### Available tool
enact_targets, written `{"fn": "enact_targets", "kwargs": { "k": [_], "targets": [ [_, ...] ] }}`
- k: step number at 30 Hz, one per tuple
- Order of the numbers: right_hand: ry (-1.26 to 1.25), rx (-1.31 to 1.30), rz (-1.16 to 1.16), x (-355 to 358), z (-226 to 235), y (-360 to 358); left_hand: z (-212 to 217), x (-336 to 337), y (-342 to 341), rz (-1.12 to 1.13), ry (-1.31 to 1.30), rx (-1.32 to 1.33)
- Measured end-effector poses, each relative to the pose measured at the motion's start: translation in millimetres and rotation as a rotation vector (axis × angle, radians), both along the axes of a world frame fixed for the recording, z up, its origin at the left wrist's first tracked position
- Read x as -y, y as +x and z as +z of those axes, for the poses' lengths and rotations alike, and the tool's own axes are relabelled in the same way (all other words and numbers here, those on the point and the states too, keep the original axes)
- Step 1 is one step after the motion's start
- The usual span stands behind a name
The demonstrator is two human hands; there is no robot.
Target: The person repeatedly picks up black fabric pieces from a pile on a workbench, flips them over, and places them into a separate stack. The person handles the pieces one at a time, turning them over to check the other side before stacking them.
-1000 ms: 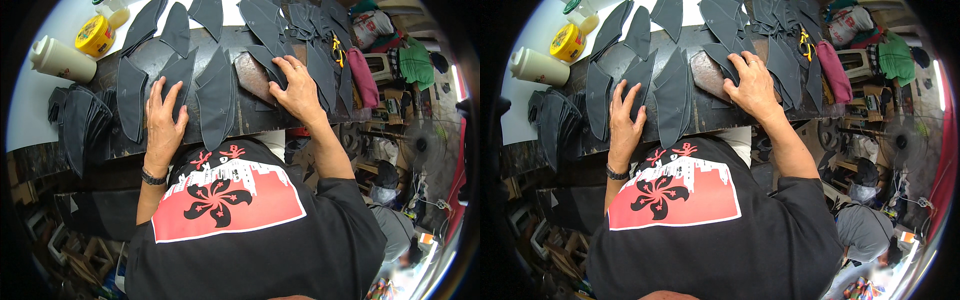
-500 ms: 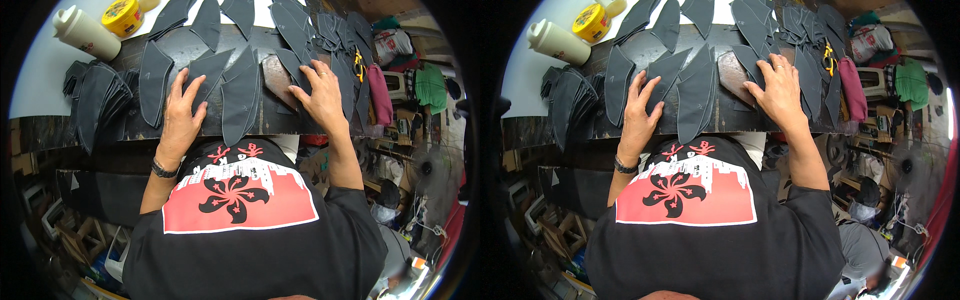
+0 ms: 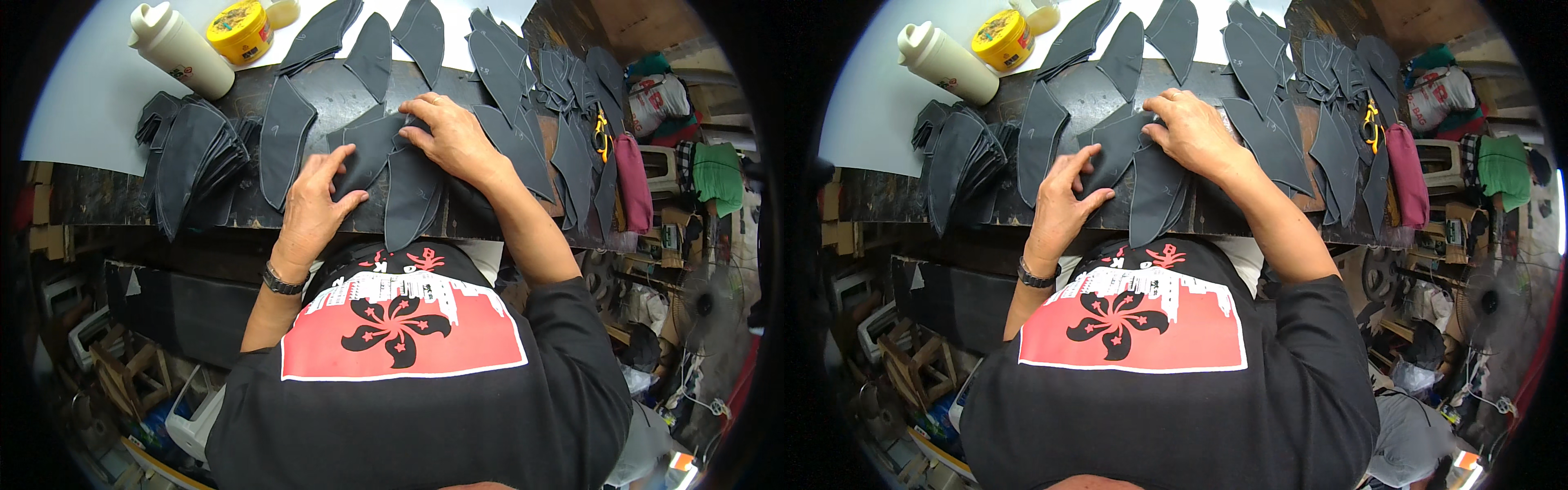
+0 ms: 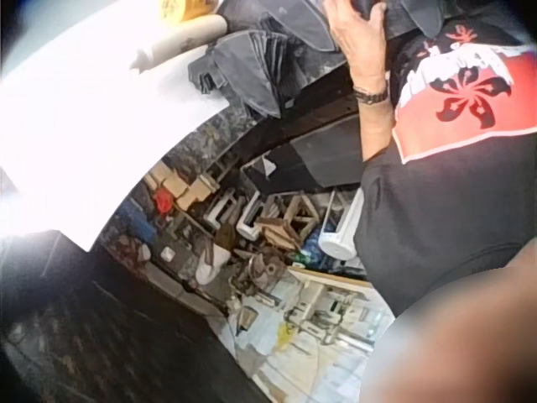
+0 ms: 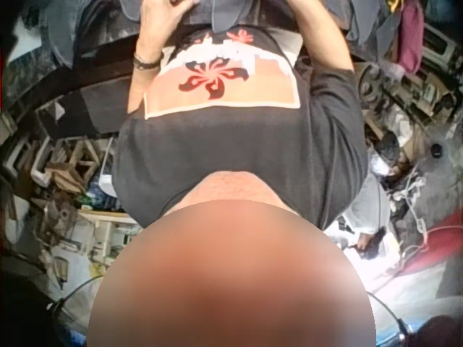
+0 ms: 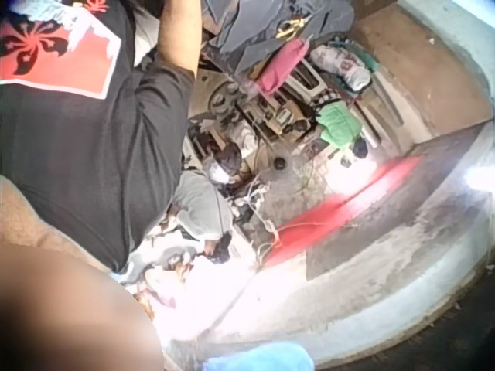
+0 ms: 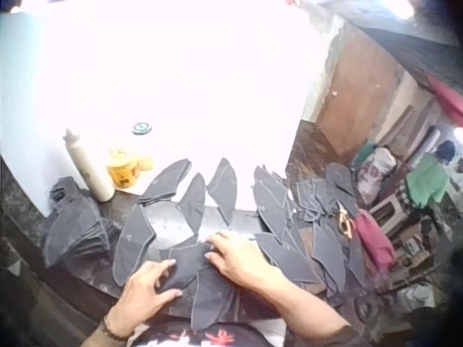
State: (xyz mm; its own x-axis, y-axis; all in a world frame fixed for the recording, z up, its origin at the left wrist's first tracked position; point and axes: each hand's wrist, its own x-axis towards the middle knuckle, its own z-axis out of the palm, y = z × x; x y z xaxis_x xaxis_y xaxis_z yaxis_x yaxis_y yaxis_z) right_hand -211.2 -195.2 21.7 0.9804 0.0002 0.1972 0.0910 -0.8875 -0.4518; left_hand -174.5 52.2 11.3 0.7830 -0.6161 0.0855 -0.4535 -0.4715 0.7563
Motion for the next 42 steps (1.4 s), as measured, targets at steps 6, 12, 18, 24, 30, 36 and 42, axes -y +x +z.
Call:
{"fn": "enact_targets", "kwargs": {
  "k": [6, 12, 18, 24, 30, 36, 42],
  "targets": [
    [-0.068, 0.034, -0.062, 7.5, -9.5, 11.2, -6.0, -0.8, -1.0, -0.017, -0.076, -0.023],
    [-0.173, -0.017, -0.057, 3.8, -7.0, 11.7, -13.1, 2.8, -9.1, 0.13, -0.252, 0.05],
    [-0.254, -0.07, -0.057, -5.6, -5.0, 9.0, -9.2, -3.5, -10.2, 0.109, -0.111, 0.056],
    [-0.042, -0.181, -0.092, 16.9, 14.2, 33.2, -8.2, -3.1, -8.3, 0.0, -0.034, 0.152],
    [-0.316, 0.056, -0.217, 39.5, -1.2, 90.4, -16.1, -1.3, -5.6, 0.019, -0.105, 0.193],
    [-0.269, -0.119, -0.241, 69.8, -10.1, 123.8, -16.5, -4.4, -3.3, 0.038, -0.182, 0.117],
    [0.177, -0.278, -0.319, 119.2, 0.5, 132.5, -16.8, -2.9, -2.4, 0.049, -0.27, -0.005]
  ]
}}
